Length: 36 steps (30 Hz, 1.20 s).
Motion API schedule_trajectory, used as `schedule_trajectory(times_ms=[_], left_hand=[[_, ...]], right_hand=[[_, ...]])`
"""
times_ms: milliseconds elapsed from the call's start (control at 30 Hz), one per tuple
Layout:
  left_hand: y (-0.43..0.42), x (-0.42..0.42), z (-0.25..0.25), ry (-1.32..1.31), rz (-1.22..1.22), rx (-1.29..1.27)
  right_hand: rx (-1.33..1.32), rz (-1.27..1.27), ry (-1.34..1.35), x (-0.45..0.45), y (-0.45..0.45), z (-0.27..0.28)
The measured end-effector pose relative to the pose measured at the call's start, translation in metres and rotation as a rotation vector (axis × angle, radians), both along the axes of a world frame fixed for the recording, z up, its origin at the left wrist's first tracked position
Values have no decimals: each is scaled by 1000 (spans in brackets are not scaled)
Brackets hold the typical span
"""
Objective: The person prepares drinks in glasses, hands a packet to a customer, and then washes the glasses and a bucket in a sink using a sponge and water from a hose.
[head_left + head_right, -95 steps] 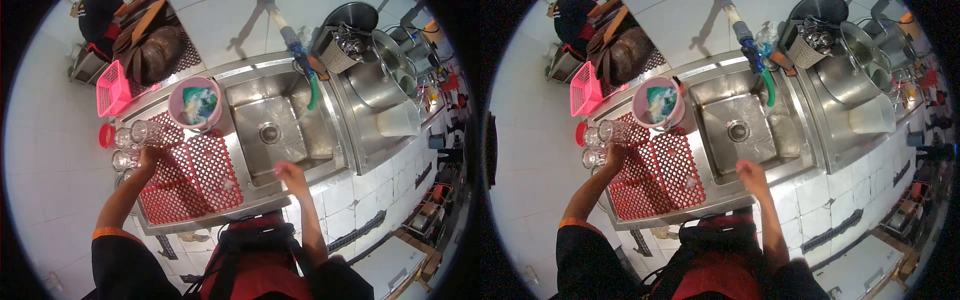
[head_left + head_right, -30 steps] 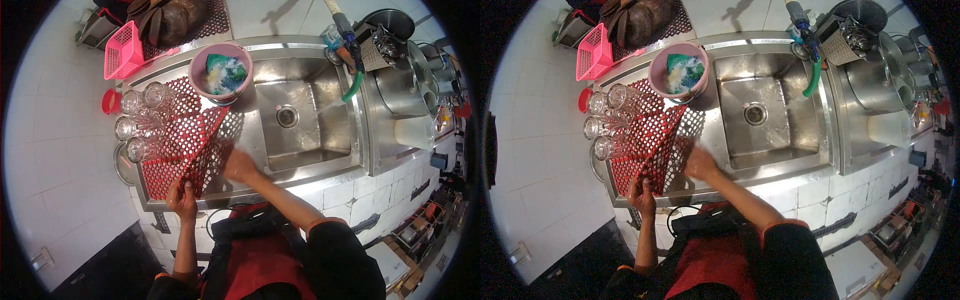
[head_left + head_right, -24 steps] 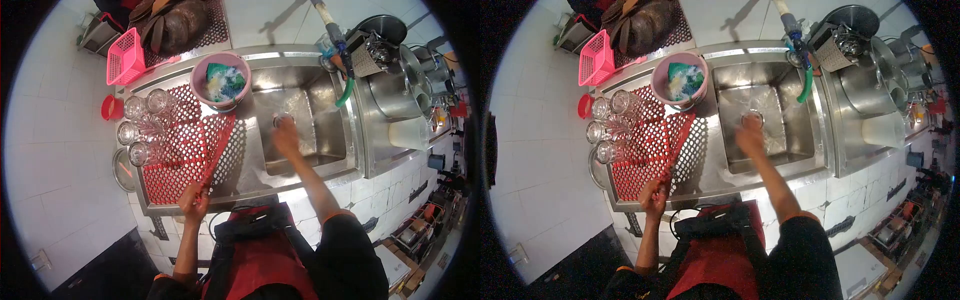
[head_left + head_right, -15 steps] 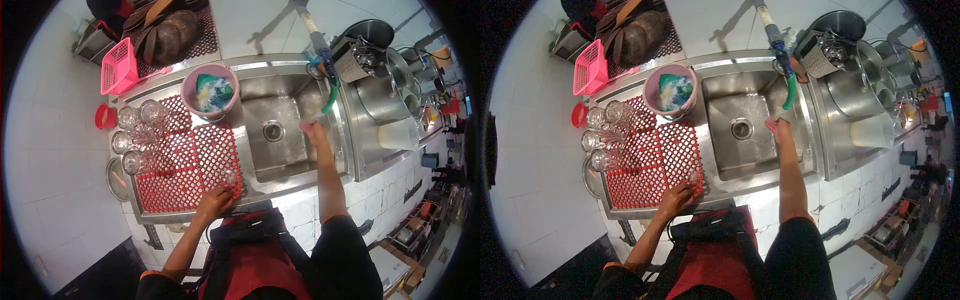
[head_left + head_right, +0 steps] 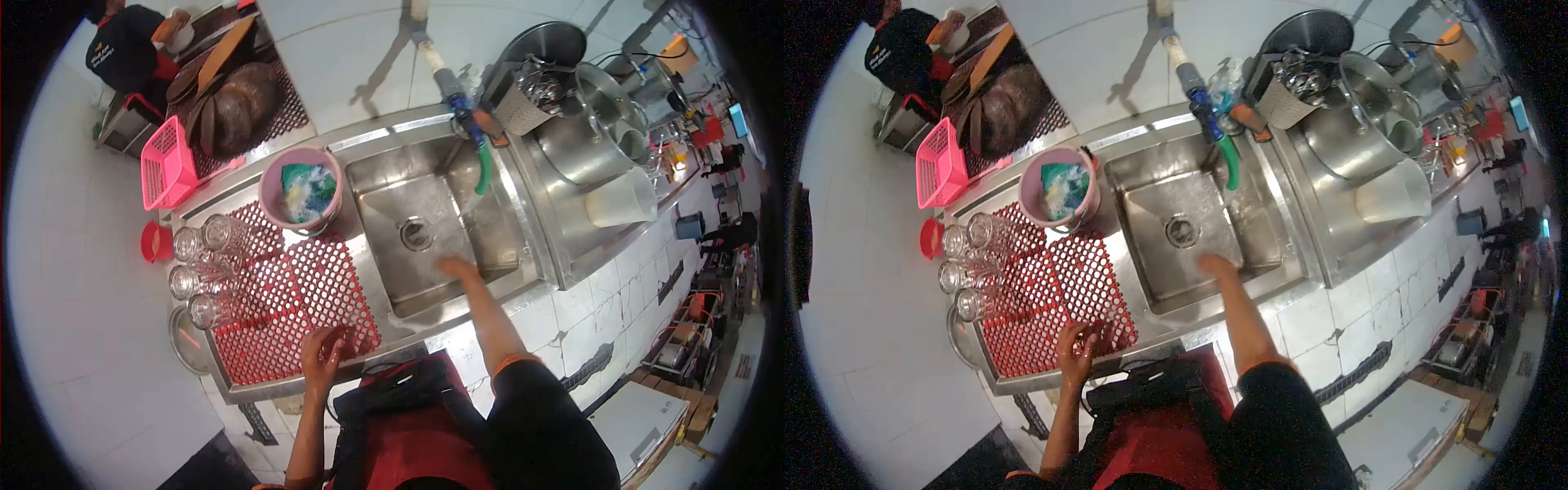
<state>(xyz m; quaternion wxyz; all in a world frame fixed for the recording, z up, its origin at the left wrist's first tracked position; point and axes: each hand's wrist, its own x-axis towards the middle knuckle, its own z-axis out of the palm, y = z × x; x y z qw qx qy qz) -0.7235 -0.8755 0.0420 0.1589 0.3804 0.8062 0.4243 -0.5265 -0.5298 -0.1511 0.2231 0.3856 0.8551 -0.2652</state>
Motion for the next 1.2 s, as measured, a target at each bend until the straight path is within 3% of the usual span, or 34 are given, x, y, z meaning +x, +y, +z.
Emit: schedule_trajectory(times_ms=[33,100,167,233,300,367,433,500,533,567,633,667,700,733,767,800,900,933,967,1000,1033,1067,1100,1200], left_hand=[[11,-6,10,53,-51,47],[46,-18,37,96,-135,116],[101,-30,67,126,-264,243],[169,-37,100,303,-409,401],[239,-35,145,465,-546,477],[293,-31,178,666,-633,369],[334,-42,182,698,-734,300],[355,-48,178,690,-764,337],[359,-47,176,667,-773,337],[364,-43,175,626,-744,385],[364,-32,171,526,-672,443],[364,-32,164,509,-651,496],[358,-21,169,233,-533,404],[361,-19,159,-369,-432,477],[360,-25,169,467,-578,379],[360,-3,191,444,-583,317],[369,-15,191,540,-439,105],[380,14,220,1136,-731,52],[369,-32,172,934,-398,113],[377,-4,188,485,-164,-11],[373,-29,168,348,-134,102],[382,8,193,437,-138,34],[390,11,190,445,-148,28],[371,-12,168,487,26,50]], right_hand=[[83,29,-362,-16,-37,44],[-245,39,-225,-12,-42,0],[-156,113,131,-13,-68,71],[-271,92,411,-18,-74,38],[68,168,276,-32,-95,143],[71,294,401,-39,-94,133],[209,464,500,-45,-86,153],[-4,297,747,-37,-79,210],[44,247,809,-31,-78,215],[-251,52,839,-35,-73,196],[-257,189,728,-17,-51,222],[-62,239,711,-10,-46,225],[132,283,686,-2,-42,220],[43,270,700,7,-32,214],[-9,303,724,15,-21,210],[-118,297,797,26,-9,209],[-337,337,972,85,37,227],[-379,328,950,120,61,262],[-400,306,971,147,79,268],[-399,274,1025,172,98,270],[-389,246,1075,198,121,276],[-354,194,1097,233,146,296],[-347,85,1228,258,166,295],[-313,-143,1280,354,243,333]])
